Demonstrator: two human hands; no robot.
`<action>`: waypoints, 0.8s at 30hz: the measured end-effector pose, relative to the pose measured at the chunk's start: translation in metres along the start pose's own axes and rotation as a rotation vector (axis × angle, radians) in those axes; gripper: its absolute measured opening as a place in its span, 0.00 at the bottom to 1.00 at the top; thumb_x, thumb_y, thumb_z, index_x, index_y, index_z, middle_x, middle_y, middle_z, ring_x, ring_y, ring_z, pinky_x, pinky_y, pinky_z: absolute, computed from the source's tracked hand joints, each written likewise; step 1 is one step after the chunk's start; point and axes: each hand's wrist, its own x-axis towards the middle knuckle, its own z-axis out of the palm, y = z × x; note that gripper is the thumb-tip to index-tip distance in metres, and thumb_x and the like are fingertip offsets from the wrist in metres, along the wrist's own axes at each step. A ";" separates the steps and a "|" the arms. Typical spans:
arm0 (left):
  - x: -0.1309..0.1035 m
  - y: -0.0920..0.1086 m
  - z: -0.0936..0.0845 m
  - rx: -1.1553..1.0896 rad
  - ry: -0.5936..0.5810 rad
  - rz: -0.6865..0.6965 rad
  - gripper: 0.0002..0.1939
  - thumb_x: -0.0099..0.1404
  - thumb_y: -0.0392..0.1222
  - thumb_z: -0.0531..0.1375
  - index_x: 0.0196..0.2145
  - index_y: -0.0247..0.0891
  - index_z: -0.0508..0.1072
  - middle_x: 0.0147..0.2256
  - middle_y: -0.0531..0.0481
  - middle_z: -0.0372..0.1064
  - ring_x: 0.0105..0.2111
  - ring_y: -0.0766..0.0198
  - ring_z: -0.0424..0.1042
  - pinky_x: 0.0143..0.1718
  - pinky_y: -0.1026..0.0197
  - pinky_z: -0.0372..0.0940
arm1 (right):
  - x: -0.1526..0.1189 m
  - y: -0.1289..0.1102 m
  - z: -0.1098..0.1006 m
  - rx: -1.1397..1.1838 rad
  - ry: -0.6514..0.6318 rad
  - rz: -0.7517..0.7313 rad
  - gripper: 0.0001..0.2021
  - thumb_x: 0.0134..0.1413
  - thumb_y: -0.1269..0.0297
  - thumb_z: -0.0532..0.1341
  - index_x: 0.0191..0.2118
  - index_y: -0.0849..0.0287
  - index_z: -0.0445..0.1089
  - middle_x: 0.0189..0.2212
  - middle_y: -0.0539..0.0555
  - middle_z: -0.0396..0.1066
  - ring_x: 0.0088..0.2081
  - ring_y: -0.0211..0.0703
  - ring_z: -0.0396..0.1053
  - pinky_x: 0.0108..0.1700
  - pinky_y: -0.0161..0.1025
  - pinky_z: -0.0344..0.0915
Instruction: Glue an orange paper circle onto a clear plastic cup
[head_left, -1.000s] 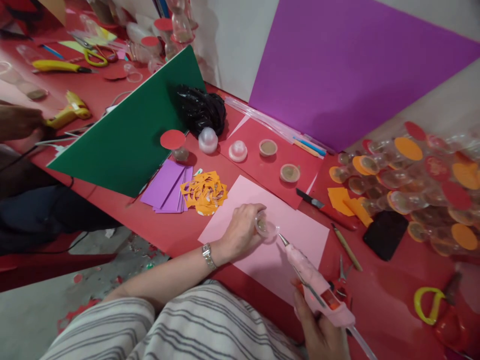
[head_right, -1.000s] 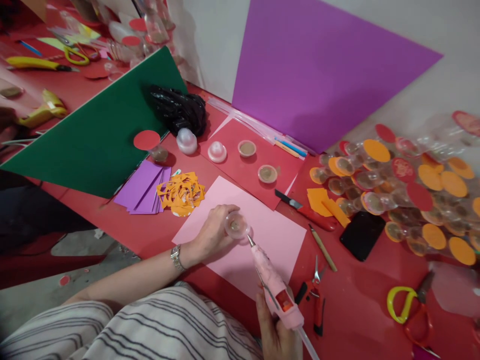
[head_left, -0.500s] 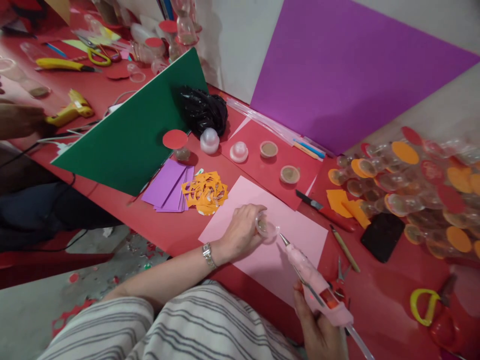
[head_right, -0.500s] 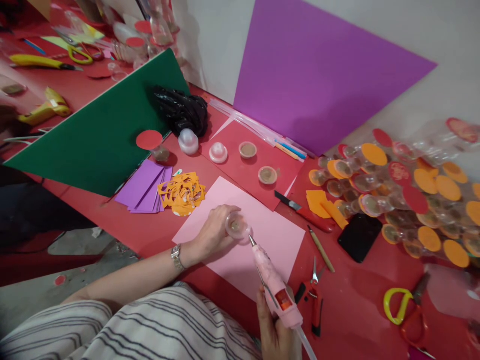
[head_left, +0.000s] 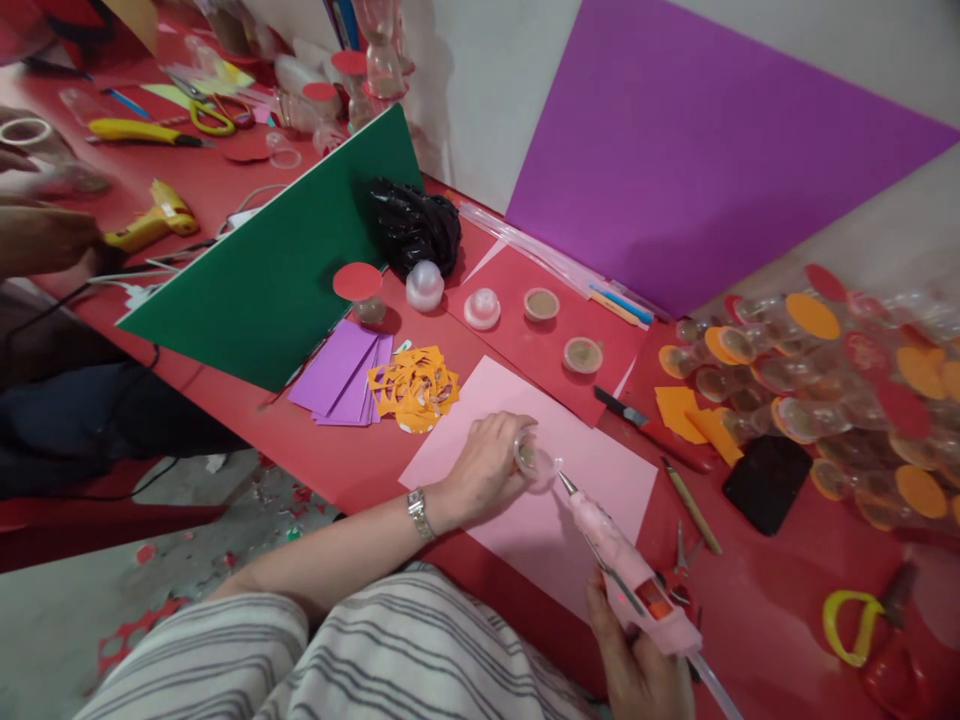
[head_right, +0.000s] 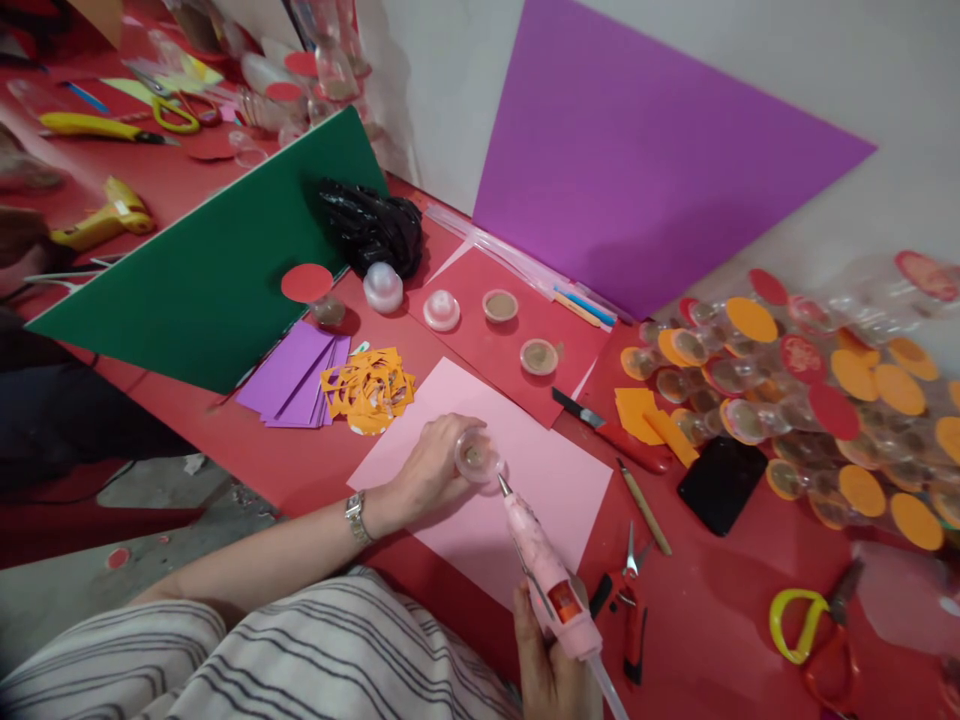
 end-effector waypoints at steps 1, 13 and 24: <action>0.000 0.000 0.000 -0.004 -0.001 -0.001 0.22 0.60 0.35 0.64 0.51 0.40 0.64 0.45 0.43 0.73 0.46 0.51 0.73 0.47 0.51 0.65 | -0.001 0.001 0.000 0.017 0.006 0.004 0.18 0.69 0.57 0.54 0.40 0.58 0.81 0.27 0.58 0.76 0.33 0.49 0.77 0.33 0.37 0.73; 0.001 0.001 -0.001 -0.038 -0.002 -0.003 0.20 0.61 0.35 0.63 0.50 0.39 0.65 0.43 0.43 0.73 0.45 0.52 0.73 0.47 0.51 0.65 | -0.008 0.009 0.005 0.022 0.054 0.064 0.18 0.66 0.51 0.57 0.37 0.53 0.82 0.31 0.59 0.78 0.38 0.52 0.78 0.36 0.39 0.75; 0.000 0.001 -0.001 -0.041 -0.015 -0.006 0.20 0.60 0.34 0.64 0.50 0.40 0.65 0.43 0.44 0.73 0.45 0.52 0.73 0.47 0.52 0.65 | -0.005 0.009 0.003 0.029 0.071 0.068 0.17 0.66 0.54 0.56 0.36 0.53 0.82 0.29 0.58 0.77 0.35 0.51 0.77 0.34 0.39 0.74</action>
